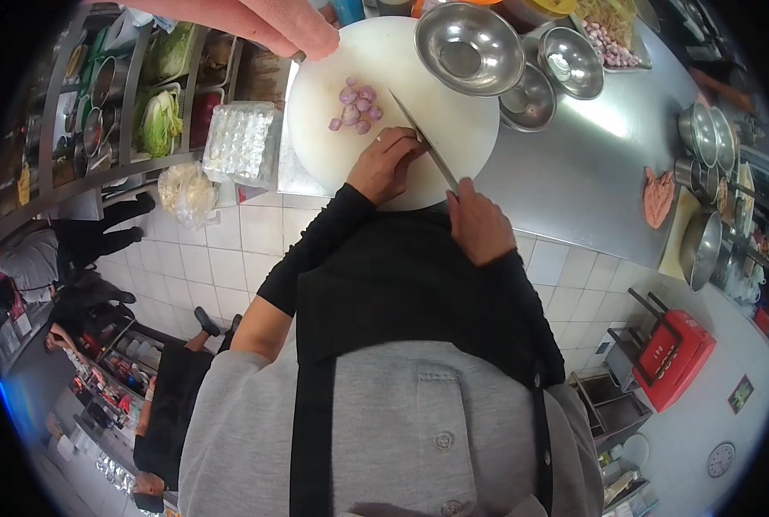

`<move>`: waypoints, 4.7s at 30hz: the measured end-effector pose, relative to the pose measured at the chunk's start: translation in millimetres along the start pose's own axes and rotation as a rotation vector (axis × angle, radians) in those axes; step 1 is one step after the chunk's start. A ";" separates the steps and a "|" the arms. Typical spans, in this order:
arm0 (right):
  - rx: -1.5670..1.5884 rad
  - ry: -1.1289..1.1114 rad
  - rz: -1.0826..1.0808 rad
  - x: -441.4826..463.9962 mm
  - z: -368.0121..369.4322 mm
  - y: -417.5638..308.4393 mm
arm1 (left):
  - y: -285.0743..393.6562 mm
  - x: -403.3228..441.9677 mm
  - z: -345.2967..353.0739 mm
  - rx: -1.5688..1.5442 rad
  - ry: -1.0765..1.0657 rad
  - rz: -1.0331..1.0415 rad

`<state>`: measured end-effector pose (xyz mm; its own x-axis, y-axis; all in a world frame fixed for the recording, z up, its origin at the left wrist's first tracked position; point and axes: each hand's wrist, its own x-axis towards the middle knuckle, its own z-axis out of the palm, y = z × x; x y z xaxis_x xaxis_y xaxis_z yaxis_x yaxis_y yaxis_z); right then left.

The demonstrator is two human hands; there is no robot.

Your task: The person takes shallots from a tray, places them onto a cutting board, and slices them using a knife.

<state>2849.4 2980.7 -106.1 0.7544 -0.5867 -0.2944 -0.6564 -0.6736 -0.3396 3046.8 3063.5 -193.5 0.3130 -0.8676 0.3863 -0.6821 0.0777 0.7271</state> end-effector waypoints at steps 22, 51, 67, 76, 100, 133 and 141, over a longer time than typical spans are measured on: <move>0.169 0.010 0.043 19.9 20.1 -3.1 | 3.4 -1.4 -4.3 0.018 -0.003 0.018; -0.041 0.035 0.052 0.5 -14.9 -3.4 | -6.8 6.6 0.0 0.005 -0.074 0.088; 0.043 0.029 0.097 1.3 -0.9 -8.3 | -9.7 0.3 0.4 0.011 -0.087 0.093; 0.067 0.013 0.129 3.0 -3.6 -12.4 | -11.3 1.6 1.2 0.021 -0.075 0.114; 0.238 0.191 0.028 18.8 30.3 16.9 | 3.6 6.9 10.6 -0.094 -0.017 -0.103; 0.038 0.133 0.057 10.5 11.9 1.5 | -20.8 0.6 8.1 0.099 -0.109 0.196; 0.097 0.097 0.076 14.9 13.1 -0.2 | -17.5 4.4 6.6 0.108 -0.095 0.193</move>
<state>2860.8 2978.0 -122.1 0.6955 -0.6786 -0.2363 -0.7052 -0.5815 -0.4057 3055.7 3055.0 -208.3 0.1098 -0.8847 0.4530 -0.7916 0.1977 0.5781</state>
